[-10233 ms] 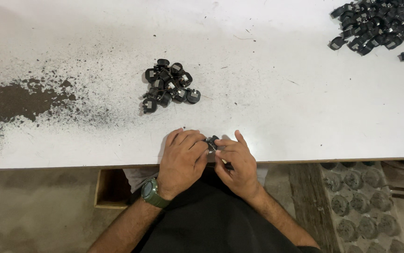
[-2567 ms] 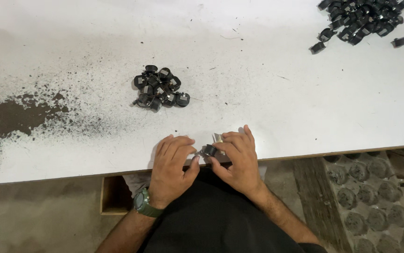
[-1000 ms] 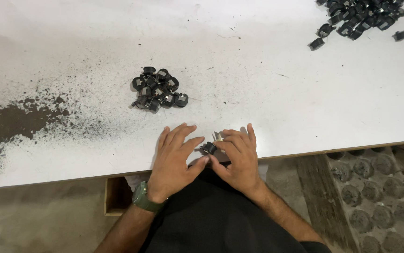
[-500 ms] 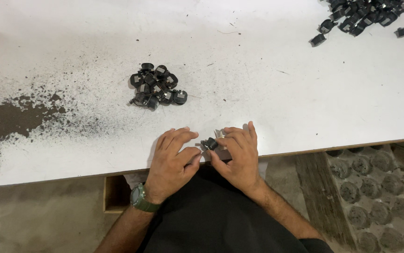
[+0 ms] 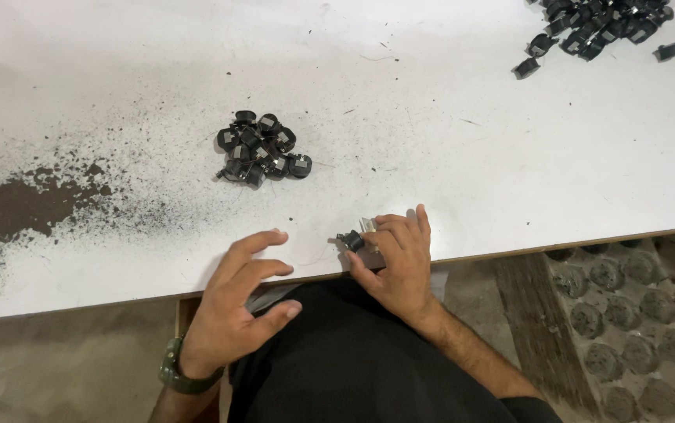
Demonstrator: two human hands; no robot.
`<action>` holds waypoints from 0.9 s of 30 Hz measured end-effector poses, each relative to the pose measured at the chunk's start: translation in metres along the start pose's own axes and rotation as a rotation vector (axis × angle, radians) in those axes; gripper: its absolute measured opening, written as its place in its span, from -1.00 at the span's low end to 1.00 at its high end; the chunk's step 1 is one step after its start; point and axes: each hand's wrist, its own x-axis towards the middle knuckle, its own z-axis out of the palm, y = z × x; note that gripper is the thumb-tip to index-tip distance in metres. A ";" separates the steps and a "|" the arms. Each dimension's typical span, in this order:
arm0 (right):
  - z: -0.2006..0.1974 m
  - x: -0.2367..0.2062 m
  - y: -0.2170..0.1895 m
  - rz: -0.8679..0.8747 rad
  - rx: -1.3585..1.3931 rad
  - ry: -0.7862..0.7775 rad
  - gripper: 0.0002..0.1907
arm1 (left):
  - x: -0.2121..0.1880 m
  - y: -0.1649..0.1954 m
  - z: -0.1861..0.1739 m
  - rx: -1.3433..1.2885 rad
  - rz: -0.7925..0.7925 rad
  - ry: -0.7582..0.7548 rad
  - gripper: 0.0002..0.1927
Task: The person sits at a workbench and assembles wheels by pressing small black plastic rollers one at a time into the slots of a circular wheel hub, using their hands. Completed wheels are set on the table, and the person repeatedly takes new rollers from a pile and fits them into hubs throughout the episode.
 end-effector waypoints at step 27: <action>0.000 -0.001 -0.003 0.028 0.018 0.014 -0.64 | 0.037 -0.015 0.052 0.340 0.005 -0.010 -0.93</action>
